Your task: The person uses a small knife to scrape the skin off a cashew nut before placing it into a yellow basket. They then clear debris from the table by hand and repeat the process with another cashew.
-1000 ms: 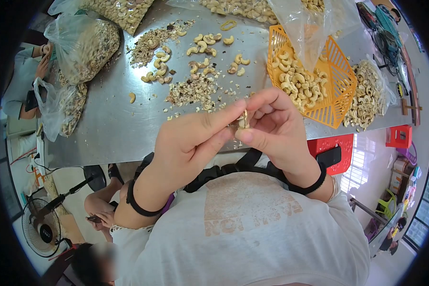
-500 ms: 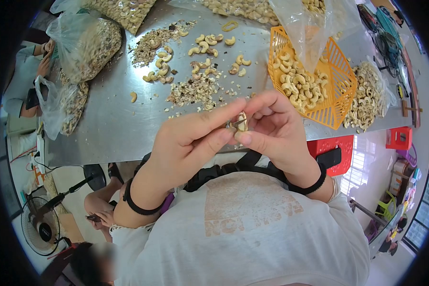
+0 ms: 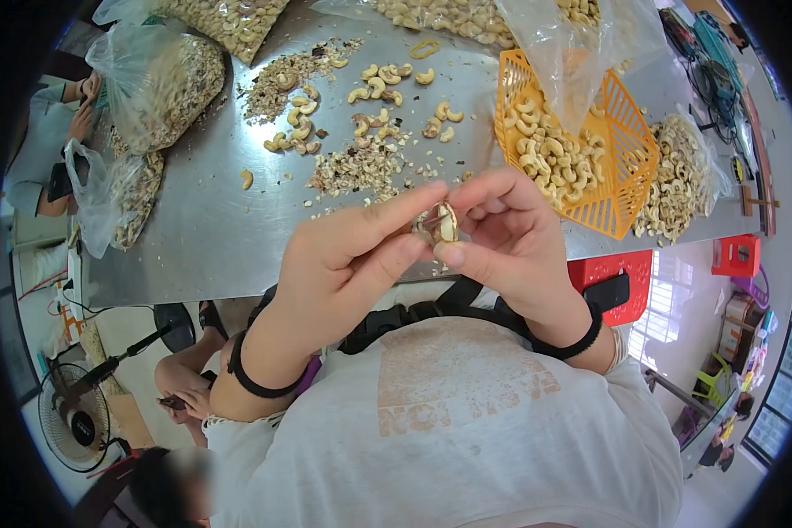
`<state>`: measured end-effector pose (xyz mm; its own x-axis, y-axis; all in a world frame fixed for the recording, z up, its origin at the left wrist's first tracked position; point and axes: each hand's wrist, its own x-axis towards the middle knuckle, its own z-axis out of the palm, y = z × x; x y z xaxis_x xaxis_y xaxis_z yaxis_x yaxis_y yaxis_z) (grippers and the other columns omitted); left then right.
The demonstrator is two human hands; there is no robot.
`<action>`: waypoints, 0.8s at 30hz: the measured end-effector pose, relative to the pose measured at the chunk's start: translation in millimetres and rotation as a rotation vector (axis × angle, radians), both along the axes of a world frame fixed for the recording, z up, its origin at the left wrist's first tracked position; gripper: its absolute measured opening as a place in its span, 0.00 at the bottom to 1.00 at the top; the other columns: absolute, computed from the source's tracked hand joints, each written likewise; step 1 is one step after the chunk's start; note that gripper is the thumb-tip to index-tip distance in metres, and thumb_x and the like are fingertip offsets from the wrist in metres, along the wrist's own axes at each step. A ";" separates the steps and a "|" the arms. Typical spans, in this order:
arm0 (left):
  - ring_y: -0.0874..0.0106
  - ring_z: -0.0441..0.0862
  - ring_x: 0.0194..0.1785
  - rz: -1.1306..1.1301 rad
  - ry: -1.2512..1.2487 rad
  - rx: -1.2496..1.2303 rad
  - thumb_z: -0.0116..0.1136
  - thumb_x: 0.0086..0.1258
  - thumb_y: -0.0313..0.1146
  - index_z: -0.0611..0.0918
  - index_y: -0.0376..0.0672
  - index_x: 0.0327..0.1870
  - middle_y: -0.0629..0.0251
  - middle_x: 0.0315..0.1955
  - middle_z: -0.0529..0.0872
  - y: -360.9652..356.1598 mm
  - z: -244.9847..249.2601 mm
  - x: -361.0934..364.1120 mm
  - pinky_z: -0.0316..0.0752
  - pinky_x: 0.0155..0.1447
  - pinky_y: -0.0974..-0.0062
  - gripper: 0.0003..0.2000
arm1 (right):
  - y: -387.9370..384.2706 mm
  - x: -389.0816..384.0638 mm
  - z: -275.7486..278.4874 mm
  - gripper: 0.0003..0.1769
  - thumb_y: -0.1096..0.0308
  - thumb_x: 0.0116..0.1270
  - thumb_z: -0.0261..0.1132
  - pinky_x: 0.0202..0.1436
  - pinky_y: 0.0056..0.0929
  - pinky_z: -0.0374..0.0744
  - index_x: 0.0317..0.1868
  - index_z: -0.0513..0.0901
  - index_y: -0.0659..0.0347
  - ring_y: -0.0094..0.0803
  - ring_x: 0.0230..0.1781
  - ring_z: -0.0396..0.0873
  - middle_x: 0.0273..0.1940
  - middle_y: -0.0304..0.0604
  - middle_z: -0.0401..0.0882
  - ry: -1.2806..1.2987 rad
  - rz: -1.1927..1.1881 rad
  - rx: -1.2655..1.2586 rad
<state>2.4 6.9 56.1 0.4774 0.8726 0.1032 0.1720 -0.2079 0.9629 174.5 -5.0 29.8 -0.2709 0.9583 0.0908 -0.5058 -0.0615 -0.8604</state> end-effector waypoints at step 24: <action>0.78 0.76 0.32 0.025 -0.109 -0.016 0.47 0.61 0.23 0.70 0.40 0.53 0.63 0.34 0.80 -5.2 -9.4 5.8 0.70 0.36 0.84 0.17 | 3.7 -1.9 -2.0 0.16 0.73 0.58 0.58 0.44 0.22 0.72 0.48 0.69 0.66 0.25 0.37 0.74 0.38 0.41 0.75 0.213 0.026 -0.223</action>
<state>8.2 1.7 46.8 0.4423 0.8859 0.1395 0.0704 -0.1894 0.9794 172.6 -1.3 27.8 -0.2933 0.9539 -0.0635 -0.6688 -0.2522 -0.6993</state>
